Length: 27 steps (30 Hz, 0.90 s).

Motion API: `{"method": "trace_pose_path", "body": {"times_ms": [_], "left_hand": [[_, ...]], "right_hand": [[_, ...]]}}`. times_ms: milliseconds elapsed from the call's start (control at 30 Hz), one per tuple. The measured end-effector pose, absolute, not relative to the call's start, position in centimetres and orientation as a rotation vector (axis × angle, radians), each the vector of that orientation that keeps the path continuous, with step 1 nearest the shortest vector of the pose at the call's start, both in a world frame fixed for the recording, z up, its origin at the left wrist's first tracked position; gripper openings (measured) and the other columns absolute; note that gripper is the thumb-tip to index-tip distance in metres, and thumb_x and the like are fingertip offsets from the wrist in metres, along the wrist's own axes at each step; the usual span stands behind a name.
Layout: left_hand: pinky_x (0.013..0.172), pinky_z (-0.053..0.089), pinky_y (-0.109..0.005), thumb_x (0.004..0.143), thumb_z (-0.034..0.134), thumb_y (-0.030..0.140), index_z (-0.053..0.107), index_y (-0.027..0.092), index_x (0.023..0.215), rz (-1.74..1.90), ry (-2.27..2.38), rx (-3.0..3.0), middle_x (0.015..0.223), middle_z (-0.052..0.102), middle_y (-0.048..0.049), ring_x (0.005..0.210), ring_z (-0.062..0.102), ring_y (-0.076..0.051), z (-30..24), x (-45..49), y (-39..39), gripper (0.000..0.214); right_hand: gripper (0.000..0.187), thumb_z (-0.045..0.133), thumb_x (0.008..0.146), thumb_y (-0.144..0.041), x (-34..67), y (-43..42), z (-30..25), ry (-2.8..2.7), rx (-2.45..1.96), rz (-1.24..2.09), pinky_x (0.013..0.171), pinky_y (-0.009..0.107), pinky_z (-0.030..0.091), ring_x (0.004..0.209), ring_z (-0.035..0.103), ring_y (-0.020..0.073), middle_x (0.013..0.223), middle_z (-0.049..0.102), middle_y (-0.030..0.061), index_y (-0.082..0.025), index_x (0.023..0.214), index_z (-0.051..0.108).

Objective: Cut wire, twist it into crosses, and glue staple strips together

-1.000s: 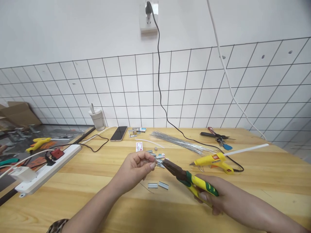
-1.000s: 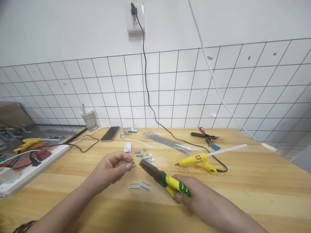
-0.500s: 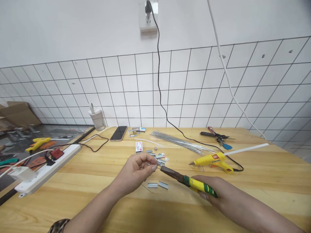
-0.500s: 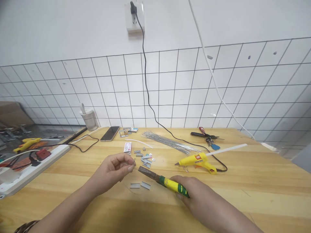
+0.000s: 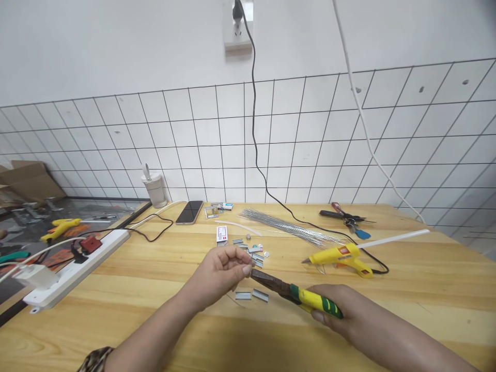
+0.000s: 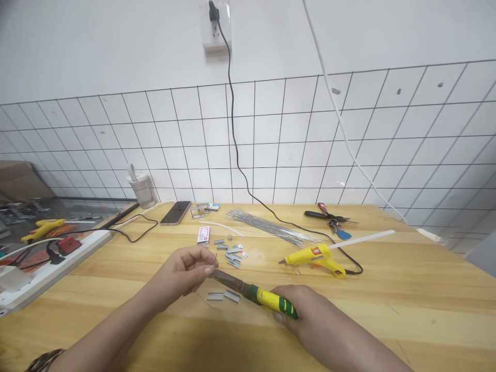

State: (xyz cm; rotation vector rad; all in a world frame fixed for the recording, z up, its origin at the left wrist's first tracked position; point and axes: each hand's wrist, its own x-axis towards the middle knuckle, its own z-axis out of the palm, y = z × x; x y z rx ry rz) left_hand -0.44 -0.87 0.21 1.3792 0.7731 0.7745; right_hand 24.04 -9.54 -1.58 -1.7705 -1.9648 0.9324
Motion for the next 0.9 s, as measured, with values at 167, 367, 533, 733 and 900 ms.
{"method": "trace_pose_path", "body": {"times_ms": [167, 367, 533, 733, 900], "left_hand": [[0.035, 0.015, -0.016, 0.069, 0.072, 0.033, 0.065, 0.014, 0.081, 0.685, 0.613, 1.293, 0.066, 0.056, 0.0013, 0.036, 0.031, 0.001, -0.03, -1.13, -0.12, 0.023], [0.034, 0.016, -0.018, 0.074, 0.067, 0.04, 0.07, 0.012, 0.089, 0.668, 0.546, 1.294, 0.068, 0.058, -0.0024, 0.035, 0.035, 0.0, 0.0, -1.42, 0.19, 0.032], [0.034, 0.018, -0.017, 0.073, 0.069, 0.034, 0.071, 0.014, 0.085, 0.718, 0.627, 1.343, 0.064, 0.058, -0.0002, 0.035, 0.037, 0.0, -0.13, -1.25, 0.09, 0.024], [0.033, 0.02, -0.017, 0.071, 0.07, 0.036, 0.071, 0.014, 0.085, 0.745, 0.655, 1.384, 0.063, 0.058, 0.0006, 0.035, 0.037, -0.001, -0.24, -1.05, -0.05, 0.026], [0.034, 0.021, -0.018, 0.072, 0.069, 0.036, 0.072, 0.014, 0.088, 0.725, 0.675, 1.388, 0.063, 0.058, 0.0003, 0.034, 0.037, -0.001, -0.4, -0.92, -0.08, 0.027]], "right_hand": [[0.022, 0.05, 0.083, -0.035, 24.03, -9.32, -1.81, -1.941, -1.77, 0.964, 0.078, 0.029, 0.043, 0.092, 0.059, 0.0248, 0.097, 0.068, 0.0035, -0.022, 0.093, 0.065], [0.025, 0.05, 0.083, -0.039, 24.26, -9.37, -2.4, -1.89, -1.811, 0.984, 0.079, 0.03, 0.043, 0.092, 0.058, 0.0256, 0.098, 0.068, 0.0036, -0.023, 0.094, 0.065], [0.023, 0.049, 0.083, -0.035, 24.48, -9.34, -2.42, -1.887, -1.762, 1.026, 0.079, 0.03, 0.045, 0.091, 0.058, 0.0245, 0.097, 0.067, 0.0018, -0.024, 0.096, 0.064], [0.026, 0.051, 0.081, -0.035, 24.87, -9.15, -2.51, -1.879, -1.766, 0.984, 0.087, 0.033, 0.042, 0.101, 0.056, 0.0273, 0.106, 0.066, 0.0024, -0.025, 0.102, 0.064], [0.027, 0.05, 0.081, -0.035, 24.73, -9.24, -2.24, -1.896, -1.81, 0.994, 0.088, 0.034, 0.042, 0.102, 0.056, 0.0275, 0.108, 0.066, 0.0025, -0.026, 0.103, 0.063]]}}
